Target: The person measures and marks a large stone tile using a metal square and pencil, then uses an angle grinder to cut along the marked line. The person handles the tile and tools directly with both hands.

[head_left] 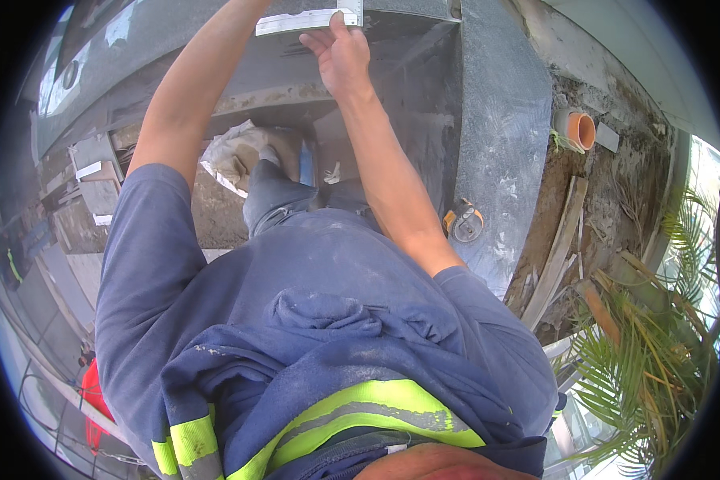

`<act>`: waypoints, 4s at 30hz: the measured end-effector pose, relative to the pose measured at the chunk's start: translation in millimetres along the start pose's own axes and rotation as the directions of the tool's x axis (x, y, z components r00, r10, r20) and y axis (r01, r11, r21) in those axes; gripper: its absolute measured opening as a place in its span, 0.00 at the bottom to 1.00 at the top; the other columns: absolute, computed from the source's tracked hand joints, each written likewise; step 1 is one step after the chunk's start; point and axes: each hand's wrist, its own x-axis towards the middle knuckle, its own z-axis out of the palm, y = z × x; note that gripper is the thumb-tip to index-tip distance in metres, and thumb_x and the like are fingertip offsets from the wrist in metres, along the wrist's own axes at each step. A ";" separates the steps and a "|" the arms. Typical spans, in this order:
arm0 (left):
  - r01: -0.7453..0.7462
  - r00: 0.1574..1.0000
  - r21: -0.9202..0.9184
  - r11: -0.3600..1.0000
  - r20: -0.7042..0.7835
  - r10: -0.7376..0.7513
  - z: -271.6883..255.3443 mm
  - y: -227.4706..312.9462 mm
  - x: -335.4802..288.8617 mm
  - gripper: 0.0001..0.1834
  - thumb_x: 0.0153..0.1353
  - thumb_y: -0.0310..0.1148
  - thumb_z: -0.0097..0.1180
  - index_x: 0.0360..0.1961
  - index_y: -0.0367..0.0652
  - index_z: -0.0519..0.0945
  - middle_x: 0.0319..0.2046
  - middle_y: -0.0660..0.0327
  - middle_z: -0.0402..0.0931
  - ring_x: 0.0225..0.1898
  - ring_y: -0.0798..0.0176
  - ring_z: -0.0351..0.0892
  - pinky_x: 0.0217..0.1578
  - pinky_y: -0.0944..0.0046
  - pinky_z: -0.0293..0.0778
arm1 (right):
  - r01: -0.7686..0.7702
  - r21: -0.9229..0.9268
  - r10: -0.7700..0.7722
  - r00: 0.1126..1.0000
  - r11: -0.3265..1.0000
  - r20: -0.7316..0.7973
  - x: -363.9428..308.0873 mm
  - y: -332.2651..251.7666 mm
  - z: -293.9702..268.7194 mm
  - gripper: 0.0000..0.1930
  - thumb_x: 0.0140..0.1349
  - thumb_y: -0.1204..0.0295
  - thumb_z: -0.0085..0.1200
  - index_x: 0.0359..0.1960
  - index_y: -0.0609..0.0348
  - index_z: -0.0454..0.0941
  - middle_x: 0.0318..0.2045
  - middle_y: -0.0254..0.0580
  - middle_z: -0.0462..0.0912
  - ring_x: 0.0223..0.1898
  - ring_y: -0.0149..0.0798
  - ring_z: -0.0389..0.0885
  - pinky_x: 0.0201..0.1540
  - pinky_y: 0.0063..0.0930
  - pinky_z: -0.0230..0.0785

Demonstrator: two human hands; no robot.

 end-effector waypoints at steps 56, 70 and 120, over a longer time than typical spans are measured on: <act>-0.062 0.911 0.165 0.984 0.412 -0.011 -6.7 42.8 16.7 0.44 0.49 0.51 0.81 0.70 0.57 0.82 0.73 0.58 0.71 0.73 0.44 0.73 0.59 0.10 0.73 | -0.191 -0.562 0.218 0.976 0.804 -0.021 -62.0 -24.6 -67.7 0.37 0.76 0.56 0.66 0.76 0.65 0.64 0.63 0.50 0.83 0.52 0.41 0.86 0.46 0.33 0.82; 0.068 0.911 0.146 0.987 0.394 -0.121 -32.7 35.1 -10.3 0.42 0.51 0.44 0.82 0.70 0.55 0.82 0.72 0.58 0.72 0.75 0.43 0.69 0.57 -0.02 0.65 | -0.189 -0.304 0.188 0.982 0.934 -0.034 -10.4 -39.2 -12.6 0.25 0.79 0.59 0.62 0.68 0.59 0.72 0.57 0.44 0.84 0.48 0.38 0.89 0.41 0.29 0.82; 0.276 -0.546 -0.791 -0.546 0.338 -0.766 116.7 12.2 -919.1 0.18 0.62 0.39 0.62 0.49 0.45 0.92 0.44 0.51 0.91 0.43 0.55 0.93 0.46 0.55 0.86 | -0.001 -0.872 -0.144 0.986 0.489 -0.082 120.4 132.6 161.0 0.12 0.68 0.74 0.57 0.44 0.71 0.89 0.51 0.55 0.90 0.54 0.50 0.91 0.50 0.36 0.87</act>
